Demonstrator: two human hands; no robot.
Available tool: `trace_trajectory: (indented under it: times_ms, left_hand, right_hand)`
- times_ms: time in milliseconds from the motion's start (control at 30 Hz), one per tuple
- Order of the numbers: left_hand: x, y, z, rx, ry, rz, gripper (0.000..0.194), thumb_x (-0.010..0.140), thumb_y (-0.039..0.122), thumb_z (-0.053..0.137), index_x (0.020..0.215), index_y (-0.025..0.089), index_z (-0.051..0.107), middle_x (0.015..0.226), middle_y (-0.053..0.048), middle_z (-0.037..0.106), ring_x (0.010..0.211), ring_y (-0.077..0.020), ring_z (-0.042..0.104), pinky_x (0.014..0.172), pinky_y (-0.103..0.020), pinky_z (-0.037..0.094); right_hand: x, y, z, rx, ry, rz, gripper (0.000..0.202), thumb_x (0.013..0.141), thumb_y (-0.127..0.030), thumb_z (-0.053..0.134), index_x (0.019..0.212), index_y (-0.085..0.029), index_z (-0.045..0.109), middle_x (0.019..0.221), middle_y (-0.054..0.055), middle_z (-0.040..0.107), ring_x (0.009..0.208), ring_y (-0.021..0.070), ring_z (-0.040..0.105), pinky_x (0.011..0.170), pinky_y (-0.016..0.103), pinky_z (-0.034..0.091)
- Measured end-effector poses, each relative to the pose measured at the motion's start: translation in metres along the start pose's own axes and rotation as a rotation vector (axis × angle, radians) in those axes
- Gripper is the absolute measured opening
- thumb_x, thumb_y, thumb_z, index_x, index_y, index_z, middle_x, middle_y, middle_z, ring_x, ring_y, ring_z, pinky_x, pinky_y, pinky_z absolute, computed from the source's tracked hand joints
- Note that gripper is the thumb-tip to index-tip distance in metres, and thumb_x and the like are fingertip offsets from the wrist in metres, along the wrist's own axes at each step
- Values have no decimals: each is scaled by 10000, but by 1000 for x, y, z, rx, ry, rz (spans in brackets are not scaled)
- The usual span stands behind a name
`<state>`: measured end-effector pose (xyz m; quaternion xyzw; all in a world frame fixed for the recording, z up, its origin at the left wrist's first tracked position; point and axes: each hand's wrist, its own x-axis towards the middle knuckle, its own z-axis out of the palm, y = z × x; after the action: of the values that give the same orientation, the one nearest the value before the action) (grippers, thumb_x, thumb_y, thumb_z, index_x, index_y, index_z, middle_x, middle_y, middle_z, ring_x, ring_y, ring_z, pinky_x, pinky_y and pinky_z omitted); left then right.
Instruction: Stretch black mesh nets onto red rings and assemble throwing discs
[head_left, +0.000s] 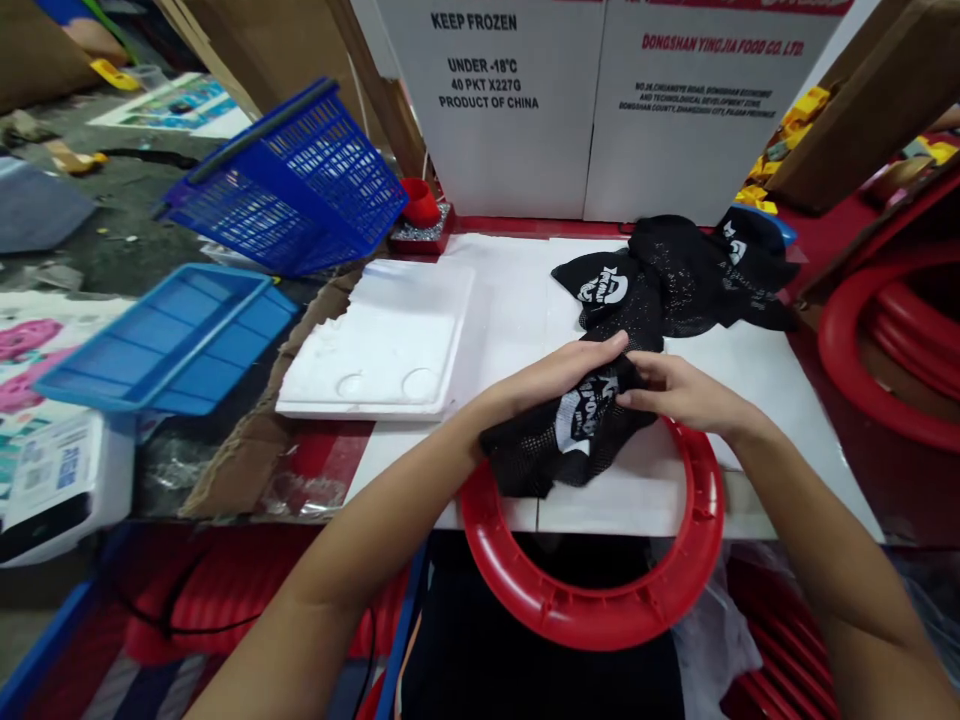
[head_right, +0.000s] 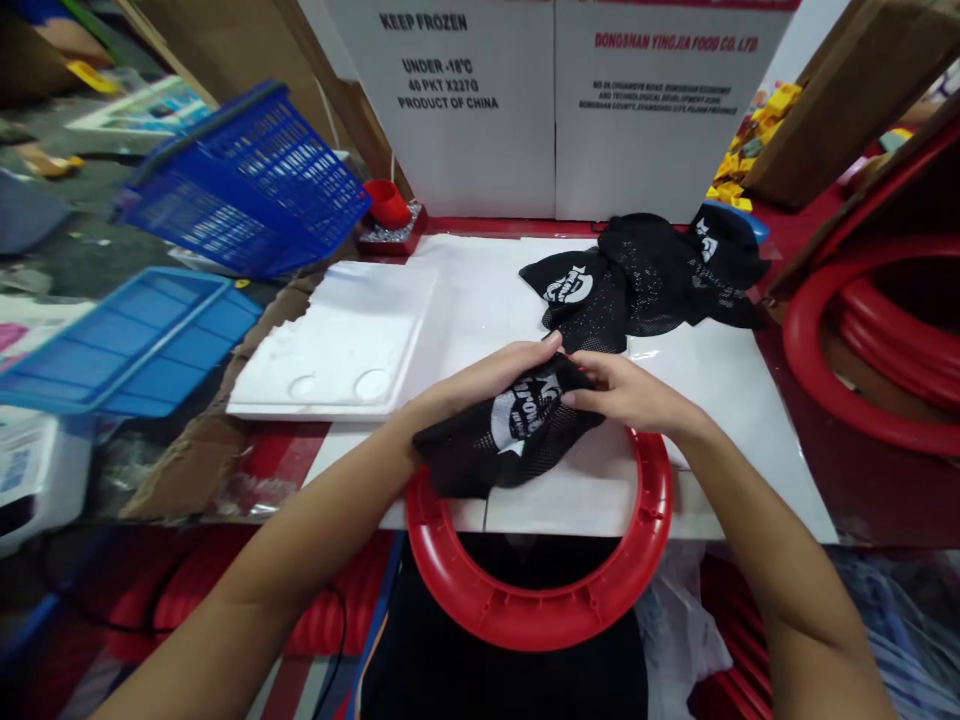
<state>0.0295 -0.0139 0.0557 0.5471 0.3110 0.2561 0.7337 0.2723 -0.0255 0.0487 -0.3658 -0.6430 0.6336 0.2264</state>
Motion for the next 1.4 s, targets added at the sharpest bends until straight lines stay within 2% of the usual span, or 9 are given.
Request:
trace_trajectory:
  times_ms: [233, 433, 567, 667, 867, 1033, 1167, 1267, 1400]
  left_hand:
    - [-19, 2, -17, 553, -318, -90, 498, 831, 396, 835, 1252, 238, 621, 1141, -72, 763, 1012, -271, 738, 866, -385, 596]
    - [-4, -24, -6, 1226, -7, 399, 351, 1052, 156, 484, 1370, 170, 630, 1423, -168, 651, 1311, -302, 629, 1105, -481, 505]
    - [0, -32, -1, 1418, -178, 578, 205, 1059, 235, 573, 1198, 188, 716, 1408, -157, 645, 1308, -316, 621, 1104, -482, 510]
    - [-4, -32, 4, 1444, -266, 497, 229, 1012, 320, 691, 1202, 194, 718, 1385, -153, 646, 1289, -320, 631, 1076, -457, 529]
    - [-16, -31, 11, 1343, -60, 101, 423, 961, 395, 745, 1278, 129, 657, 1309, -171, 648, 1052, -299, 704, 881, -401, 566]
    - [-11, -25, -3, 1048, 55, 147, 66, 952, 220, 712, 990, 169, 693, 1026, -57, 722, 968, -220, 671, 891, -360, 515]
    - [-15, -8, -7, 816, -142, 247, 122, 861, 160, 806, 927, 184, 706, 1026, -34, 712, 983, -192, 662, 899, -335, 514]
    - [-27, 12, 0, 646, -211, 283, 149, 856, 233, 856, 931, 195, 734, 1043, -30, 714, 1016, -186, 669, 954, -335, 515]
    - [-45, 35, 2, 596, -85, 188, 79, 941, 269, 764, 941, 193, 744, 973, -12, 741, 923, -161, 676, 867, -302, 517]
  right_hand:
    - [-19, -9, -26, -284, -353, 239, 434, 956, -600, 683, 850, -183, 745, 684, -10, 628, 608, 126, 542, 567, 261, 395]
    - [-31, -8, -40, -802, 275, 148, 532, 928, -703, 651, 1163, -229, 701, 869, 25, 716, 737, 189, 608, 671, 308, 437]
    - [-47, -6, -52, -820, 74, 304, 666, 792, -684, 803, 1260, -240, 637, 1034, 65, 762, 854, 257, 686, 732, 348, 506]
    - [-46, -3, -47, -803, -48, 347, 540, 848, -576, 777, 1244, -245, 618, 991, 52, 768, 831, 261, 693, 731, 361, 519]
    - [-12, 15, -32, -879, 100, -61, 286, 976, -349, 594, 1231, -252, 680, 1211, 97, 728, 1106, 293, 689, 997, 458, 549]
    - [5, 32, -17, -886, 174, -249, 322, 1035, -339, 557, 1324, -265, 678, 1596, 148, 525, 1479, 341, 518, 1220, 581, 447]
    - [3, 29, -12, -830, 163, -318, 159, 994, -301, 643, 1115, -253, 735, 1665, 138, 469, 1560, 370, 424, 1257, 650, 379]
    - [-5, 17, -11, -604, 136, -355, 70, 988, -269, 654, 1005, -249, 720, 1548, 109, 599, 1456, 328, 548, 1219, 577, 445]
    - [-17, -1, -8, -134, 46, -136, 192, 943, -407, 765, 1015, -246, 691, 1004, 43, 777, 890, 210, 746, 800, 351, 613]
